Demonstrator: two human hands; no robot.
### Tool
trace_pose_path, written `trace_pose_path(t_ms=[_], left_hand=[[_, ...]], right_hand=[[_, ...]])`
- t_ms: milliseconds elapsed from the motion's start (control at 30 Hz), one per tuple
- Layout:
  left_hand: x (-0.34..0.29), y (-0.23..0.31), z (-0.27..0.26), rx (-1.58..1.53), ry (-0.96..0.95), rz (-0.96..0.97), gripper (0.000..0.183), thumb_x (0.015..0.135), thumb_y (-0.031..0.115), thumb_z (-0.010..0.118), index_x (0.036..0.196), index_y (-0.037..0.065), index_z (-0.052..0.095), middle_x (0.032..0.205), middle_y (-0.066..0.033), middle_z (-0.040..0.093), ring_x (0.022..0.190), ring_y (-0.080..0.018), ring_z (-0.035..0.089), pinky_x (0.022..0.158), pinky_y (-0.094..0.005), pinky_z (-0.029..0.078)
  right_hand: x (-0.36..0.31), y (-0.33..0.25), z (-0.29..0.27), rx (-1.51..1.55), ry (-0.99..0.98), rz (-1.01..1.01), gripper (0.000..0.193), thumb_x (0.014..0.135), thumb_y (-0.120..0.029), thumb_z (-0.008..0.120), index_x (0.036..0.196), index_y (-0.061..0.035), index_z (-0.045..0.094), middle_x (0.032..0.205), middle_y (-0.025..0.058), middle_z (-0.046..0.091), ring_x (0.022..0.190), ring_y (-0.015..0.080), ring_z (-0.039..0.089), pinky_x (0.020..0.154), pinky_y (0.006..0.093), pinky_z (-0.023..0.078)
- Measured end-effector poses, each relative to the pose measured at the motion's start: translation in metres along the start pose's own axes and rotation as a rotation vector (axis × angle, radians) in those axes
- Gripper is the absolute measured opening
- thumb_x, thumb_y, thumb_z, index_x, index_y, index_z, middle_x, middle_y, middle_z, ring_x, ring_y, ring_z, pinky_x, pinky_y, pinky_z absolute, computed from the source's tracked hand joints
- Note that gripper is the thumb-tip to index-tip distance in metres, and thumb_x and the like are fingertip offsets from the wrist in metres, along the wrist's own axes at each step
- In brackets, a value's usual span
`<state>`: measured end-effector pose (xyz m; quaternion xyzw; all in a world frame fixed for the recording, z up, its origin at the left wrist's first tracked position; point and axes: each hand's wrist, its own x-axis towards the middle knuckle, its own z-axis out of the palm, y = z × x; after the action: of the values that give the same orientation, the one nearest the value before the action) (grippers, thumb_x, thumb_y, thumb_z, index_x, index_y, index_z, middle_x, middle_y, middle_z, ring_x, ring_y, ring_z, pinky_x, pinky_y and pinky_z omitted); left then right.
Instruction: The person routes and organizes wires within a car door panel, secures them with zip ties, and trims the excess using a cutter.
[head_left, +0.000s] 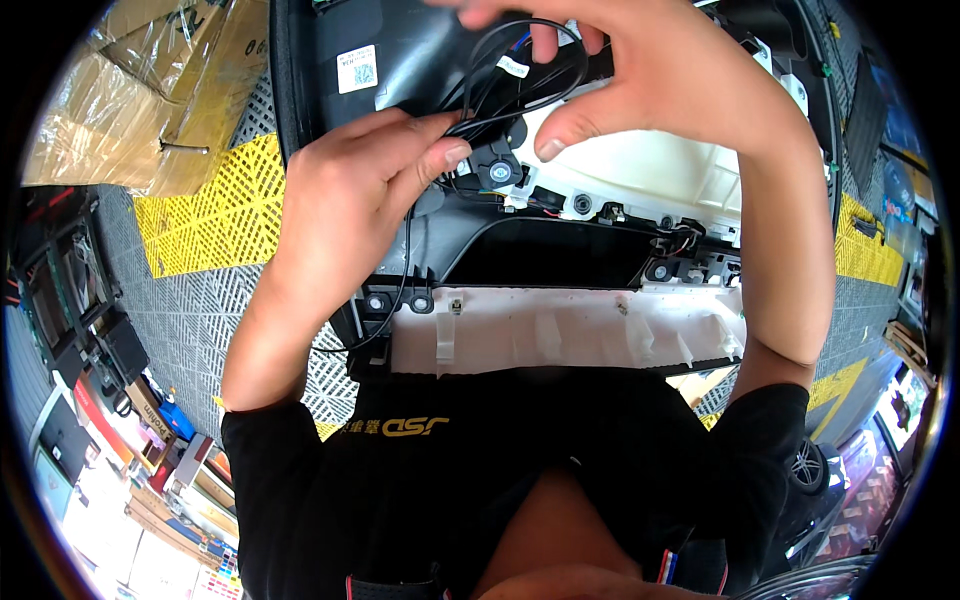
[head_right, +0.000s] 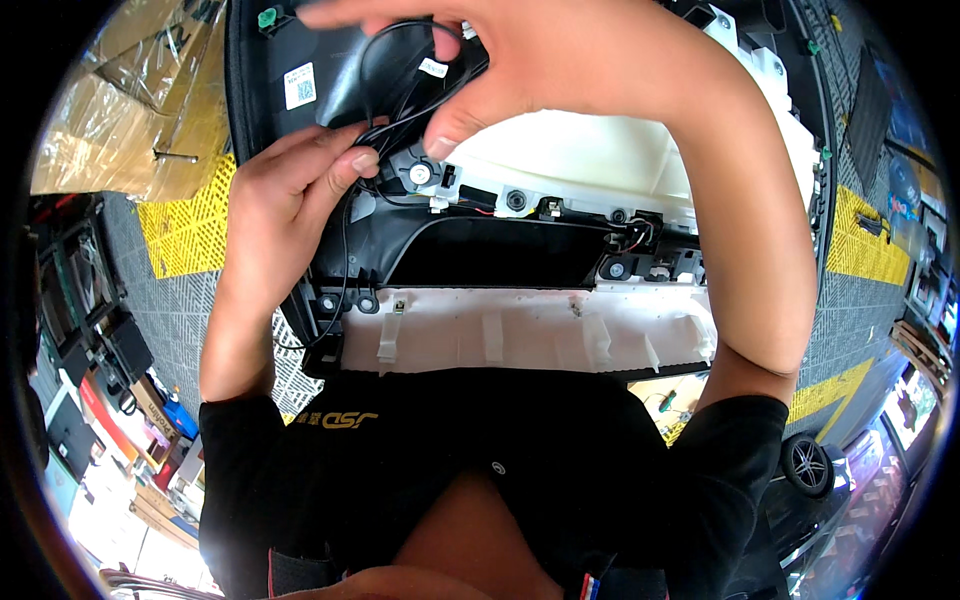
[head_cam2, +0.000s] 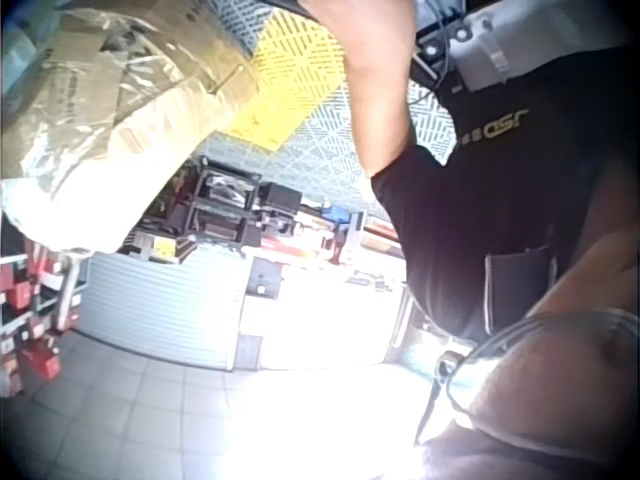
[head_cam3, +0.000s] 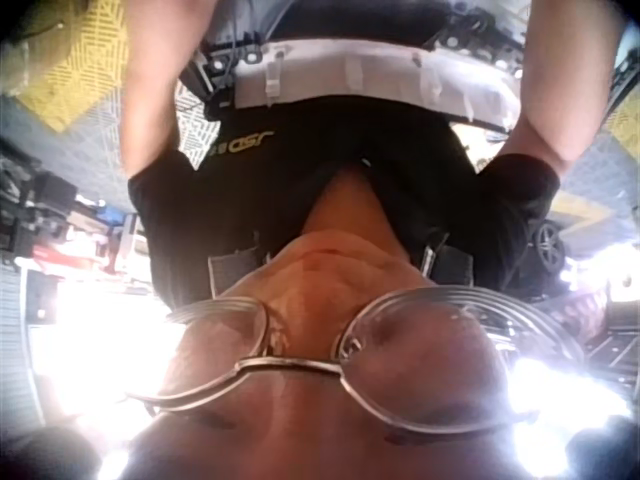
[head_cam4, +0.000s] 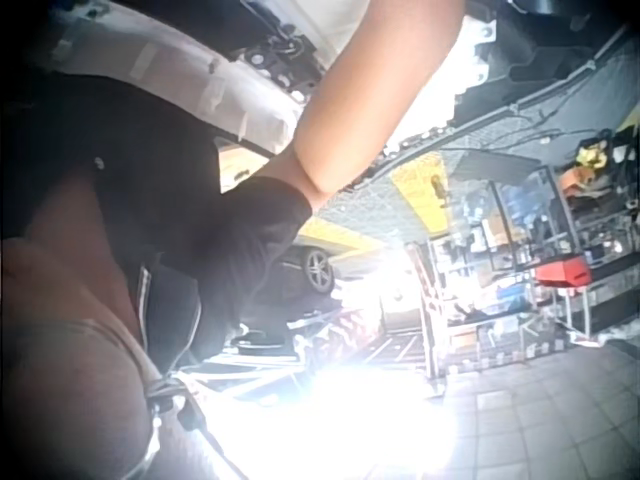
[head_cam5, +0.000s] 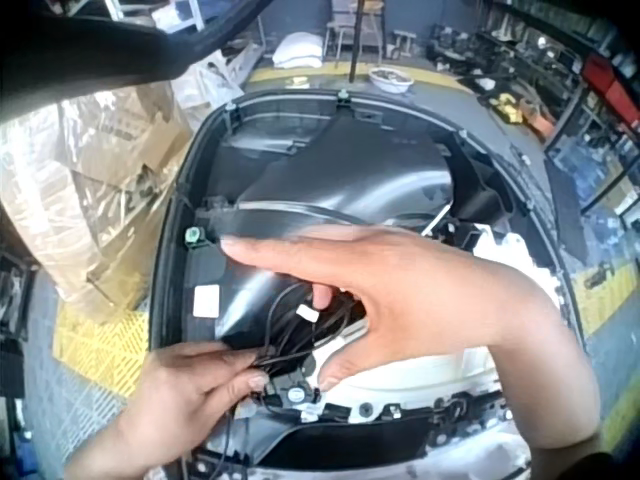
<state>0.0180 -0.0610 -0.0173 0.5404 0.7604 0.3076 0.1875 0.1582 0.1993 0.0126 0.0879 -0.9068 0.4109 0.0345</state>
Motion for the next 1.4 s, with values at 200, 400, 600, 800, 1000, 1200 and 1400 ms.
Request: trace_pose_path(t_ms=[200,400,600,800,1000,1200,1400], left_hand=[[0.007,0.000,-0.004,-0.046,-0.022,-0.028,0.030,0.101,0.026,0.082,0.121,0.005,0.084,0.088,-0.0138,0.073,0.073,-0.0324,0.070,0.070,-0.0397,0.057],[0.011,-0.005,-0.005,-0.044,-0.001,0.037,0.028,0.099,0.023,0.084,0.120,0.004,0.085,0.091,-0.0131,0.073,0.075,-0.0311,0.070,0.070,-0.0387,0.056],[0.012,-0.009,-0.010,-0.030,-0.026,0.019,0.028,0.098,0.024,0.085,0.116,0.002,0.085,0.088,-0.0146,0.073,0.074,-0.0318,0.070,0.070,-0.0400,0.056],[0.015,-0.014,-0.011,-0.014,-0.039,0.023,0.028,0.099,0.019,0.084,0.119,-0.001,0.083,0.091,-0.0150,0.075,0.078,-0.0257,0.071,0.073,-0.0365,0.057],[0.013,-0.017,-0.006,0.037,-0.023,0.044,0.026,0.103,0.018,0.080,0.121,0.001,0.083,0.094,-0.0167,0.076,0.080,-0.0282,0.074,0.074,-0.0361,0.057],[0.014,-0.017,-0.006,0.144,-0.078,0.077,0.028,0.106,0.020,0.075,0.128,0.003,0.081,0.100,-0.0189,0.077,0.090,-0.0377,0.077,0.079,-0.0407,0.060],[0.003,-0.004,-0.011,0.239,-0.121,0.253,0.042,0.102,0.008,0.073,0.143,0.002,0.073,0.109,-0.0153,0.073,0.101,-0.0349,0.072,0.088,-0.0408,0.059]], right_hand=[[0.007,-0.004,-0.005,-0.203,-0.126,0.103,0.055,0.093,-0.013,0.083,0.147,-0.0101,0.071,0.144,0.0126,0.072,0.127,0.0335,0.070,0.102,0.0427,0.060],[0.007,-0.001,0.017,-0.628,0.053,-0.039,0.034,0.096,-0.014,0.078,0.129,-0.0072,0.080,0.128,0.0101,0.076,0.118,0.0322,0.072,0.100,0.0427,0.059],[0.008,-0.025,0.011,-0.429,0.001,-0.141,0.030,0.091,-0.019,0.083,0.120,-0.0110,0.083,0.120,0.0046,0.073,0.109,0.0252,0.069,0.091,0.0378,0.055],[-0.012,-0.026,0.078,-0.410,0.180,-0.080,0.024,0.081,-0.019,0.091,0.103,-0.0135,0.084,0.105,-0.0033,0.070,0.100,0.0225,0.068,0.088,0.0401,0.056],[-0.023,-0.025,0.110,-0.411,0.314,-0.039,0.012,0.083,-0.021,0.088,0.095,-0.0199,0.089,0.110,-0.0087,0.073,0.108,0.0136,0.066,0.095,0.0337,0.050],[-0.025,-0.026,0.128,-0.438,0.398,-0.063,0.013,0.084,-0.019,0.089,0.097,-0.0205,0.090,0.116,-0.0091,0.074,0.110,0.0149,0.064,0.098,0.0348,0.048],[-0.028,-0.024,0.129,-0.461,0.414,-0.068,0.019,0.078,-0.018,0.091,0.097,-0.0206,0.088,0.115,-0.0078,0.074,0.111,0.0193,0.064,0.093,0.0361,0.049]])
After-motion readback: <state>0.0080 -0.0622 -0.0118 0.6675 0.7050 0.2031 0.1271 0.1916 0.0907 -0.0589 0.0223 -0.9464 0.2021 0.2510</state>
